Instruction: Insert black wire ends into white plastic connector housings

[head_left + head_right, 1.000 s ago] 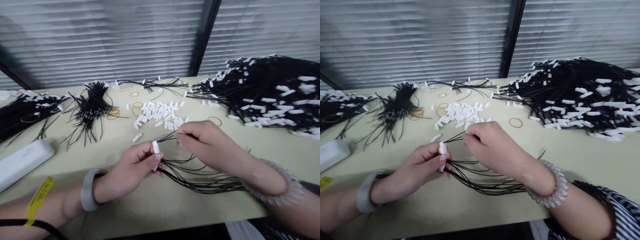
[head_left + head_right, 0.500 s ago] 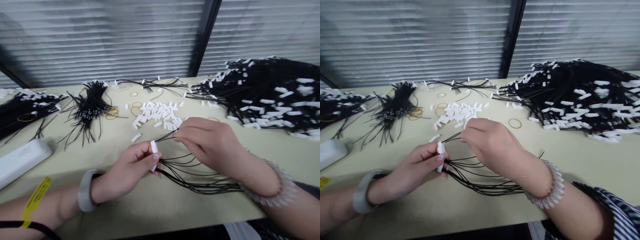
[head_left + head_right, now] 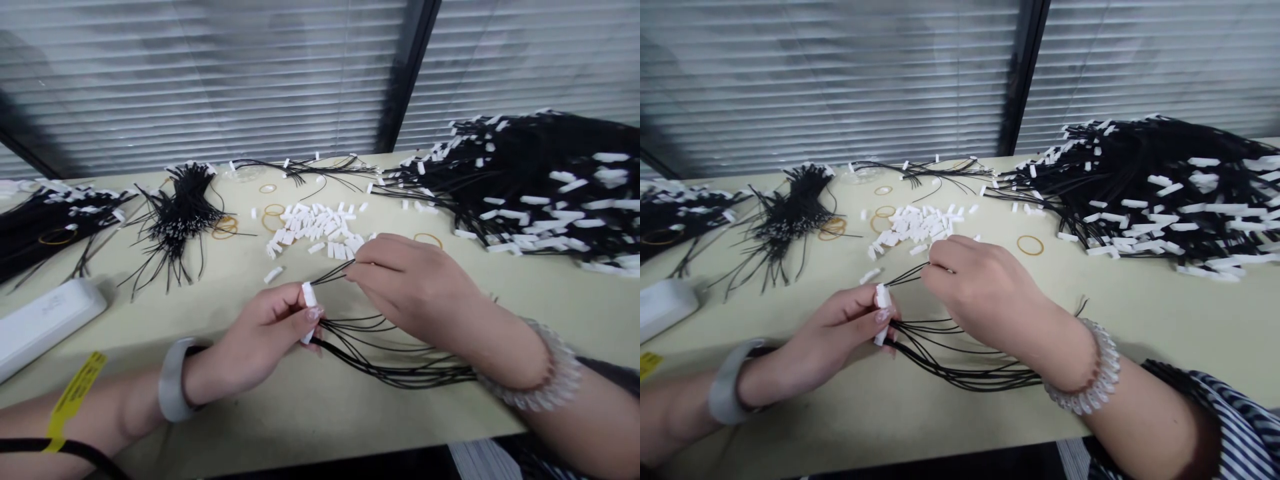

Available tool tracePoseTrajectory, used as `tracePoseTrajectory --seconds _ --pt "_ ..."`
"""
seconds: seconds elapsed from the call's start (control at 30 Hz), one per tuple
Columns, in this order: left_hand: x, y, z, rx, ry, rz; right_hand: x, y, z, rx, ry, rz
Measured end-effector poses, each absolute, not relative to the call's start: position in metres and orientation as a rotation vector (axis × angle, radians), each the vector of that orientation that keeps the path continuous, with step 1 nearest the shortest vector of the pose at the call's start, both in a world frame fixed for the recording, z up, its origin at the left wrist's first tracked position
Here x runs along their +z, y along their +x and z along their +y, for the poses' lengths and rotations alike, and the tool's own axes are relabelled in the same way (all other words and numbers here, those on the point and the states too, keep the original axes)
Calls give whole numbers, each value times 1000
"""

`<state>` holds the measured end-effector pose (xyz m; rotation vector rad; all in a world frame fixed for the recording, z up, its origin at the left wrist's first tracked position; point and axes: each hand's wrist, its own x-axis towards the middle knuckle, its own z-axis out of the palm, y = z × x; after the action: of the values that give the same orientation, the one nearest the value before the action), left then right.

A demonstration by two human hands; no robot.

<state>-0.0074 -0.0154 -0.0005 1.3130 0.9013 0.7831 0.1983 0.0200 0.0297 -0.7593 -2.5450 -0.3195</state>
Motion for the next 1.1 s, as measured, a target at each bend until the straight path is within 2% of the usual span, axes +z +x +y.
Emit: tracePoseTrajectory --seconds 0.2,0.43,0.73,1.1 --pt "-1 -7 -16 775 1336 910 27 189 15 -195 -789 -2523" --pt "-5 -5 -10 749 1292 857 17 187 18 -443 -739 -2505" --pt "-8 -4 -7 874 1298 802 16 177 23 -444 -878 -2573" --pt "-18 -15 -6 842 1469 750 59 160 -13 -523 -1011 -2763"
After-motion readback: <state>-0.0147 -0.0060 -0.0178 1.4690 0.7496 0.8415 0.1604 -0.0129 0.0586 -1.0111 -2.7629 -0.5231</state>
